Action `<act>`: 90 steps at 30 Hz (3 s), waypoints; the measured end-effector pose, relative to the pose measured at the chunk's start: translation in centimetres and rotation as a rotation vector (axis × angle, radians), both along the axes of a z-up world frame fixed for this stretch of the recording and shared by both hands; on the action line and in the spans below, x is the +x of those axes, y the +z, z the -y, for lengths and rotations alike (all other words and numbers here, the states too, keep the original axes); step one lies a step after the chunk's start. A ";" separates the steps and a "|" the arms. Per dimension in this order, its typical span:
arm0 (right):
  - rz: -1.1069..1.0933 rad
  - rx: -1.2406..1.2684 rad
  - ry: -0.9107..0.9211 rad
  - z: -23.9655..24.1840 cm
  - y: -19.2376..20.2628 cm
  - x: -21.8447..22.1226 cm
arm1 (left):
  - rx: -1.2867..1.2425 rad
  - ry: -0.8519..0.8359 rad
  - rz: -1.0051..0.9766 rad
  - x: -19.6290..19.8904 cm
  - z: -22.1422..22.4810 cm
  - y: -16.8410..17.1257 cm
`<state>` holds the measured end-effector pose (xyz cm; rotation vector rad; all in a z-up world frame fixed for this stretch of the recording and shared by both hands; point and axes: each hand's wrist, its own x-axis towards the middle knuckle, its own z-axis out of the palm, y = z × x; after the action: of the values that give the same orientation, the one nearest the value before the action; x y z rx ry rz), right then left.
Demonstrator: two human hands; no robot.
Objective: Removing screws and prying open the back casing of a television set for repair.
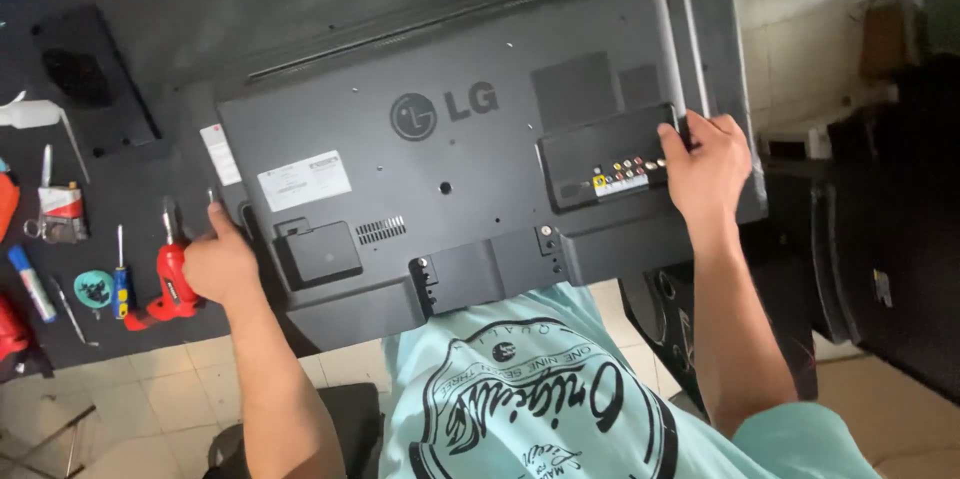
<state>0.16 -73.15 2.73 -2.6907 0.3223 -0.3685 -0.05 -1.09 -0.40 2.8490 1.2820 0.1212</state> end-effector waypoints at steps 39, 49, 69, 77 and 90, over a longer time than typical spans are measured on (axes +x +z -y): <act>-0.510 -0.179 0.002 -0.6 4.8 2.5 | -0.354 0.039 -0.158 1.7 -1.2 3.1; -0.457 -0.242 -0.075 -1.6 4.3 2.7 | -0.385 0.020 -0.199 2.4 -1.6 3.5; -0.395 -0.276 -0.205 -2.0 2.5 2.0 | 0.031 -0.093 -0.276 1.2 -0.8 2.2; -0.475 0.143 -0.246 -0.4 8.1 5.3 | -0.158 -0.081 -0.170 0.2 -4.1 0.1; -0.297 -0.052 0.471 -11.3 1.5 31.4 | -0.207 0.099 -0.045 0.3 0.0 2.0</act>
<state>31.53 -61.85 4.27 -2.7571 -0.2450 0.1644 0.30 -1.13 1.62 2.6308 1.3567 -0.0709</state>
